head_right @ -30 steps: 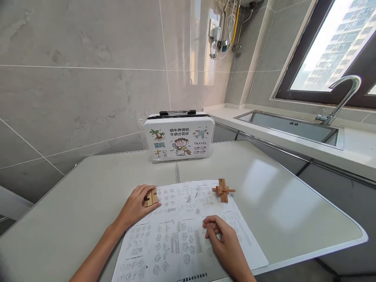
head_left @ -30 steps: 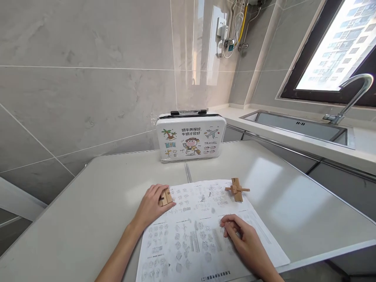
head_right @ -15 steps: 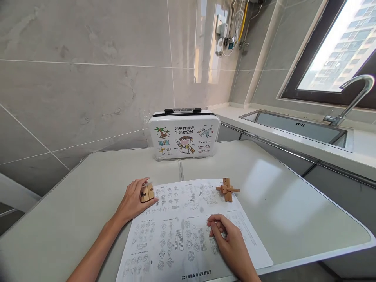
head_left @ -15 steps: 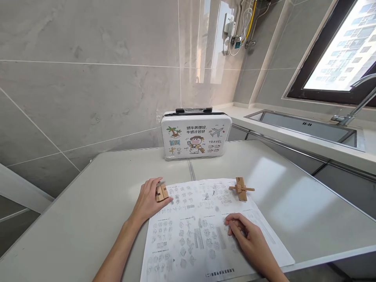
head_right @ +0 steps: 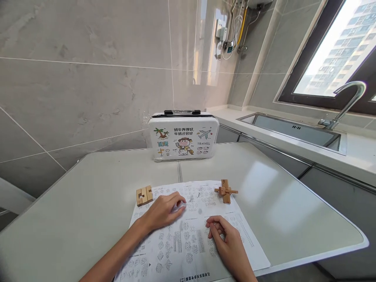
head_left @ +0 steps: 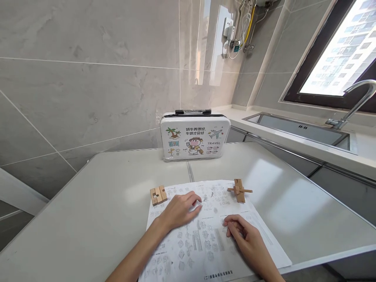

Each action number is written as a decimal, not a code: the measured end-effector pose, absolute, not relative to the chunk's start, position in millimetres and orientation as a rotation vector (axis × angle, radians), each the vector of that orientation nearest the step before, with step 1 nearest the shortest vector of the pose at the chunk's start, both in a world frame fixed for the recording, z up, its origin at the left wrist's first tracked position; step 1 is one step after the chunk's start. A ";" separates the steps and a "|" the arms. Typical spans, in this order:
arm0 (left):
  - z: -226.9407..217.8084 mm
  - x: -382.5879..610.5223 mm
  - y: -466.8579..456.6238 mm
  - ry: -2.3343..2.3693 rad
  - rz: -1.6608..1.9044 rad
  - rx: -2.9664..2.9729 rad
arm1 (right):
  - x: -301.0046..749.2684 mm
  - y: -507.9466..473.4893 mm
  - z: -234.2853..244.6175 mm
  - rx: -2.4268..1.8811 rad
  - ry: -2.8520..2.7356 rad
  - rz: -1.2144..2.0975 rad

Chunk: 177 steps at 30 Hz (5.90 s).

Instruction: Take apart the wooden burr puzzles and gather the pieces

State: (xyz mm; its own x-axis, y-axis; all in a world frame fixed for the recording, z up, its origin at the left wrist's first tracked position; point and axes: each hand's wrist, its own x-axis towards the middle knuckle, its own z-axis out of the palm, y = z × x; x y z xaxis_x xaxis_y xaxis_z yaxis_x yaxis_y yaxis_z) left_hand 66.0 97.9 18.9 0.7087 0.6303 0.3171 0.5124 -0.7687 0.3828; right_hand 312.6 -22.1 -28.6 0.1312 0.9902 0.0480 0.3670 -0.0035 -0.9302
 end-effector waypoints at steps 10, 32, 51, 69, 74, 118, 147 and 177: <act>-7.1 86.1 84.3 0.776 0.698 2.618 | 314.1 -21.8 -33.4 -1.520 -1.371 0.876; -7.7 86.2 77.4 0.781 0.640 2.673 | 323.3 22.1 -14.4 -1.050 -0.399 1.482; -4.9 89.6 82.2 1.218 1.137 1.954 | 275.8 68.5 -1.9 -1.118 -1.220 1.261; -5.8 76.2 104.2 0.778 1.154 1.298 | 255.9 84.6 -2.8 -0.766 -1.106 1.600; -4.9 76.2 105.0 0.742 1.094 1.344 | 259.2 88.8 -7.2 -0.712 -0.927 1.651; -11.8 77.5 103.1 1.395 1.026 2.254 | 273.8 98.5 -11.5 -0.671 -0.604 1.557; 1.4 86.2 97.8 0.876 1.124 1.060 | 270.0 91.1 -3.4 -0.754 -0.862 1.619; -1.5 82.6 98.1 0.910 1.088 1.163 | 272.5 87.4 -2.9 -0.690 -0.927 1.775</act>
